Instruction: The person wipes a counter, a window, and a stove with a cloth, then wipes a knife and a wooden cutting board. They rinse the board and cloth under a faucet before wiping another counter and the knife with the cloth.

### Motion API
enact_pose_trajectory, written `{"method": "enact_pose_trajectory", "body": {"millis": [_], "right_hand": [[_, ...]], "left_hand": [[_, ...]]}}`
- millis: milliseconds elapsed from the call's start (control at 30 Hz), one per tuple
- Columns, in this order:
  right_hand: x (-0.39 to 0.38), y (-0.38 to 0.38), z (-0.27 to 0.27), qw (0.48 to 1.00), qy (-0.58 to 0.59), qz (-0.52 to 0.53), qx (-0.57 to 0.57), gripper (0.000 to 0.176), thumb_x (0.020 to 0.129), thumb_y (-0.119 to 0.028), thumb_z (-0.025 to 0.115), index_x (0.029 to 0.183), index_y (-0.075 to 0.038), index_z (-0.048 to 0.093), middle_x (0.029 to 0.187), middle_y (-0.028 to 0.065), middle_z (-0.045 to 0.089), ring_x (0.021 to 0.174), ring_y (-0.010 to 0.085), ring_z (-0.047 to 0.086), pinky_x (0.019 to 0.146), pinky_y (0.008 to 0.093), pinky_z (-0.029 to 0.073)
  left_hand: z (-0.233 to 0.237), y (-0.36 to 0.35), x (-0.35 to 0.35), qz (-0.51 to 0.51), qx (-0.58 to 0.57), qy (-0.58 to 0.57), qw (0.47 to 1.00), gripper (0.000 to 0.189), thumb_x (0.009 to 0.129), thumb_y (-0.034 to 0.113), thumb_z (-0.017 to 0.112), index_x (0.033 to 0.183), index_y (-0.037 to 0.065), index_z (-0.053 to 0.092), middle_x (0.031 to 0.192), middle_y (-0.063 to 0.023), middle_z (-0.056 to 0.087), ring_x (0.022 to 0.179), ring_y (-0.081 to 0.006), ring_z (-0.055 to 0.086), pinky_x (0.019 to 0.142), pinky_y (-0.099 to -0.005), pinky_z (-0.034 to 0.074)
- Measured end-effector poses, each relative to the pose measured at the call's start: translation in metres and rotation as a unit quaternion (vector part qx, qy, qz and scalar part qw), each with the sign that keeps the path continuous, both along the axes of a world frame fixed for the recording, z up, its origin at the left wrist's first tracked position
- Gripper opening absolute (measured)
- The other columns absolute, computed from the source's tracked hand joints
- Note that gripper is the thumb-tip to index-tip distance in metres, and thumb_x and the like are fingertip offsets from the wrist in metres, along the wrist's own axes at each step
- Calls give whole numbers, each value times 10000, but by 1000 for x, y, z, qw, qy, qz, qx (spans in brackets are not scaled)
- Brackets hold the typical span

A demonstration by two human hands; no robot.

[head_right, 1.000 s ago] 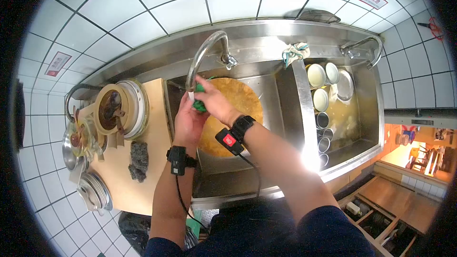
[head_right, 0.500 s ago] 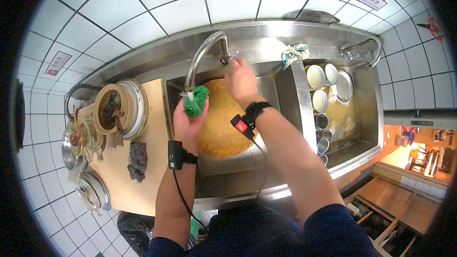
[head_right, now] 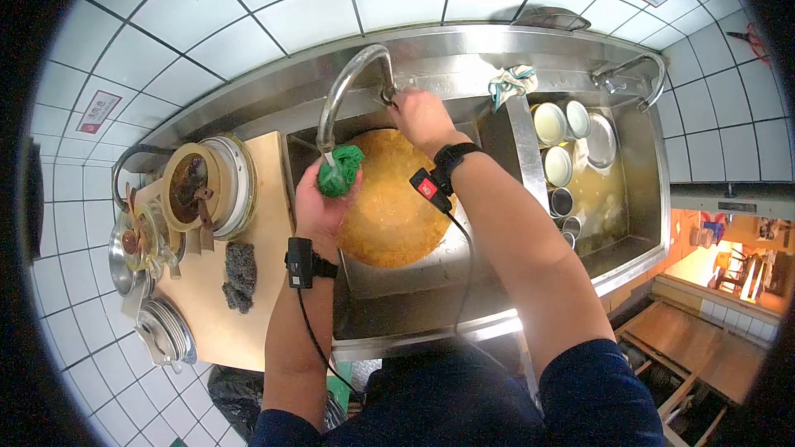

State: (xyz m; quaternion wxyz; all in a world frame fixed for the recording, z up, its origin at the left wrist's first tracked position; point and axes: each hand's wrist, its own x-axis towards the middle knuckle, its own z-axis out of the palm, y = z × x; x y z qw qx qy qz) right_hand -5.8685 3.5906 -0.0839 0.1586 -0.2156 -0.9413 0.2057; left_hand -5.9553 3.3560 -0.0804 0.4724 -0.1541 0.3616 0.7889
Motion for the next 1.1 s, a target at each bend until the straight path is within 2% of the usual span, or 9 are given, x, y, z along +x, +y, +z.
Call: {"method": "enact_pose_trajectory", "body": {"millis": [100,300,533,600,667,833,933,1000,1100], "right_hand": [[2,4,0,1000,-13,-7,-11,204,918,-218,668,970,-30,728,977,158,708,901,365,677,814,436,552],[5,6,6,998,9,-22,-57,233,931,-226,662,1030,-32,743,1034,165,720,933,369,684,843,424,556],[4,4,-3,999,11,-20,-33,214,928,-200,662,1021,-23,737,1025,164,721,919,363,688,834,428,560],[4,1,-8,999,46,2,-1,200,928,-212,640,906,-24,703,960,179,703,897,368,676,791,457,552],[4,0,-11,999,52,4,6,190,929,-207,639,905,-26,694,946,175,697,888,367,674,788,456,553],[5,0,-12,998,67,2,10,168,924,-191,647,914,-27,683,938,170,687,883,364,673,786,456,553],[9,-14,-3,989,146,-29,3,176,917,-190,662,976,-27,693,958,183,683,897,372,671,800,449,557],[16,-42,7,976,158,-136,-58,214,916,-195,673,1045,-25,696,1031,200,689,905,380,679,817,430,563],[7,-99,9,886,183,-115,-411,352,987,-249,603,1278,-55,636,1270,166,641,1114,280,634,976,376,497]], "left_hand": [[1,-1,-1,2,4,23,1000,326,1022,228,490,1183,-34,600,1148,-199,676,1037,-332,670,874,-427,596],[4,0,-1,-17,-12,47,999,291,1024,197,484,1202,-4,595,1164,-180,676,1046,-319,669,891,-427,594],[6,4,-3,-16,-20,58,998,274,1026,191,488,1180,-6,598,1183,-161,675,1060,-295,670,909,-436,595],[5,5,-3,-14,-20,60,998,270,1024,187,491,1175,-9,599,1184,-159,674,1061,-293,670,917,-438,594],[0,7,-6,-9,-20,53,998,257,1011,200,533,1214,46,561,1179,-148,662,1056,-308,673,882,-459,591],[4,7,-5,-16,-10,68,998,256,1014,187,525,1221,39,552,1177,-157,660,1056,-321,671,887,-459,588],[9,8,-3,-13,-16,85,996,258,1013,171,528,1227,28,541,1184,-158,655,1052,-324,672,887,-467,587],[14,9,0,-8,-24,104,994,259,1011,158,533,1232,23,534,1191,-157,651,1049,-323,673,885,-477,588],[18,7,13,-27,-49,181,982,274,1012,143,543,1246,0,549,1230,-143,637,1110,-297,650,955,-434,545]]}}
